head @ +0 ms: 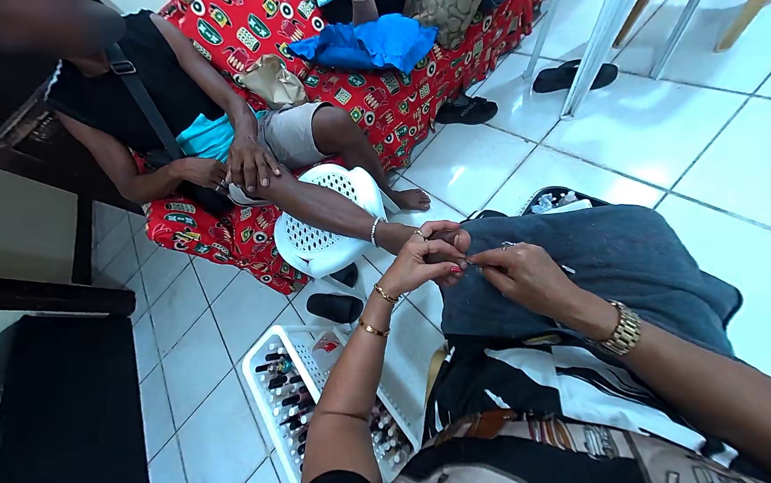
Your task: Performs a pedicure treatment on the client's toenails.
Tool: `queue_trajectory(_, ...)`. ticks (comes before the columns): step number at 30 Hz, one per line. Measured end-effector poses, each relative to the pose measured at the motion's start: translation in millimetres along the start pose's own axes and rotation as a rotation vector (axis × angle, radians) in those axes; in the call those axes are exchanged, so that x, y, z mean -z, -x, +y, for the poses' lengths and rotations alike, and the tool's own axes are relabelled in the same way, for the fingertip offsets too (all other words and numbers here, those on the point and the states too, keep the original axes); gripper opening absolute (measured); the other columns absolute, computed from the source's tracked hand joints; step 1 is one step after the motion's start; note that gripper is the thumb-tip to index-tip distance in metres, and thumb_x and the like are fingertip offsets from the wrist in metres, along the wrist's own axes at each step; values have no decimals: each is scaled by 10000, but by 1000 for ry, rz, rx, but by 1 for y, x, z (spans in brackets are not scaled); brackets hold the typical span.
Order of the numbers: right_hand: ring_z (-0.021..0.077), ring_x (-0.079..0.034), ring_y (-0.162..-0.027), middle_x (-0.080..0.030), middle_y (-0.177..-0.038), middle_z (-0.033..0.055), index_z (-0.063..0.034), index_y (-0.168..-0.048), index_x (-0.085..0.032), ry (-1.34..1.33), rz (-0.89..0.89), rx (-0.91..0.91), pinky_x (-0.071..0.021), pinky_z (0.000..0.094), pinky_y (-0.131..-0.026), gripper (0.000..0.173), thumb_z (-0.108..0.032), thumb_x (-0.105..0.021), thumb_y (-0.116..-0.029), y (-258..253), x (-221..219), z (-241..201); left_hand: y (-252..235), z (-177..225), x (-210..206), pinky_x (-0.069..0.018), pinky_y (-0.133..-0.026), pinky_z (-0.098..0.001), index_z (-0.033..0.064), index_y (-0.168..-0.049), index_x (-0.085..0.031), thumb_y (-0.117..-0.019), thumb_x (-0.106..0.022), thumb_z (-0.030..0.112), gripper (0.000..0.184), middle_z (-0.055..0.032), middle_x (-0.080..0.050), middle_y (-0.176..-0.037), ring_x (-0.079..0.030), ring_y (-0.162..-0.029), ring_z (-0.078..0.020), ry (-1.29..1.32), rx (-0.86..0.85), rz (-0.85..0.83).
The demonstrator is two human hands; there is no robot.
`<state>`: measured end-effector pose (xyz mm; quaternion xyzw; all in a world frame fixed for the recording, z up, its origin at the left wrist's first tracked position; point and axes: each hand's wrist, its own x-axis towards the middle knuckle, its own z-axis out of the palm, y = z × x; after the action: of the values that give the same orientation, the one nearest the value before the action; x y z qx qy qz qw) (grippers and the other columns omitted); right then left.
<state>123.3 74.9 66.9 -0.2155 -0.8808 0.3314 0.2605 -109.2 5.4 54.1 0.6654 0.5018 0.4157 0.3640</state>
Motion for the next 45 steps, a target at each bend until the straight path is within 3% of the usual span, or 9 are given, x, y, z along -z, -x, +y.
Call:
queue_trajectory(14,324,-693,-668,-697,-736,170,29,-949,-763,21,77,85,-543,496,-621,236,-31,-537,-916,0,-16,4,-1,0,-3,-397,-1135,-355,32,-891,-773,-810,-772,44,82,-148,-544,-1426,-469,-1358,-188,-27,4,11)
queue_trajectory(18,60,-559,-515,-621,-658,37,17,-1054,-720,-395,-99,-282,-507,239,-531,222,-63,-514,-1031,-3,-5,3,1,-3,-2,-412,-1132,-374,33,-908,-774,-825,-771,44,84,-146,-529,-1453,-472,-1362,-200,8,-4,8)
queue_trajectory(21,42,-568,-489,-633,-639,8,17,-1105,-690,-648,-249,-446,-505,206,-505,221,-54,-487,-1054,-11,11,10,3,-2,1,-431,-1121,-352,28,-928,-778,-831,-772,26,98,-140,-527,-1463,-495,-1347,-179,39,-3,11)
queue_trajectory(24,53,-591,-504,-638,-640,4,17,-1093,-692,-814,-241,-405,-533,209,-524,243,-31,-459,-1045,-17,26,6,3,-1,3,-448,-1105,-333,7,-941,-770,-836,-741,-5,109,-149,-513,-1471,-505,-1334,-169,82,5,-9)
queue_trajectory(29,50,-625,-545,-709,-734,-19,-106,-1050,-741,-1190,-147,-75,-560,218,-539,240,-137,-506,-1006,-35,12,-10,1,5,5,-458,-1067,-268,-10,-957,-772,-826,-745,-23,134,-125,-566,-1401,-545,-1255,-109,78,7,3)
queue_trajectory(34,48,-654,-551,-705,-711,-35,-58,-1052,-717,-1021,-400,-82,-582,223,-549,251,-101,-477,-994,-30,0,14,1,8,7,-431,-1101,-300,-18,-935,-768,-820,-743,-13,118,-139,-535,-1449,-505,-1320,-145,22,48,-31)
queue_trajectory(38,59,-627,-555,-689,-847,-15,-61,-999,-723,-843,-353,-107,-582,230,-531,273,-98,-454,-979,-20,32,39,-1,5,7,-404,-1136,-323,-4,-997,-782,-833,-766,25,168,-169,-522,-1467,-475,-1370,-186,26,16,-32)
queue_trajectory(42,50,-659,-565,-733,-768,-12,-44,-973,-702,-748,-303,-237,-580,212,-556,268,-77,-439,-1007,-14,51,45,-3,7,5,-391,-1147,-333,-2,-994,-785,-835,-766,24,163,-171,-532,-1464,-476,-1374,-194,16,25,-23)
queue_trajectory(45,70,-634,-610,-675,-732,9,-21,-969,-718,-319,-250,-203,-567,271,-604,187,-94,-548,-991,-7,55,51,-2,6,4,-379,-1160,-342,4,-994,-788,-836,-771,23,160,-179,-535,-1461,-466,-1387,-208,-1,23,-17)
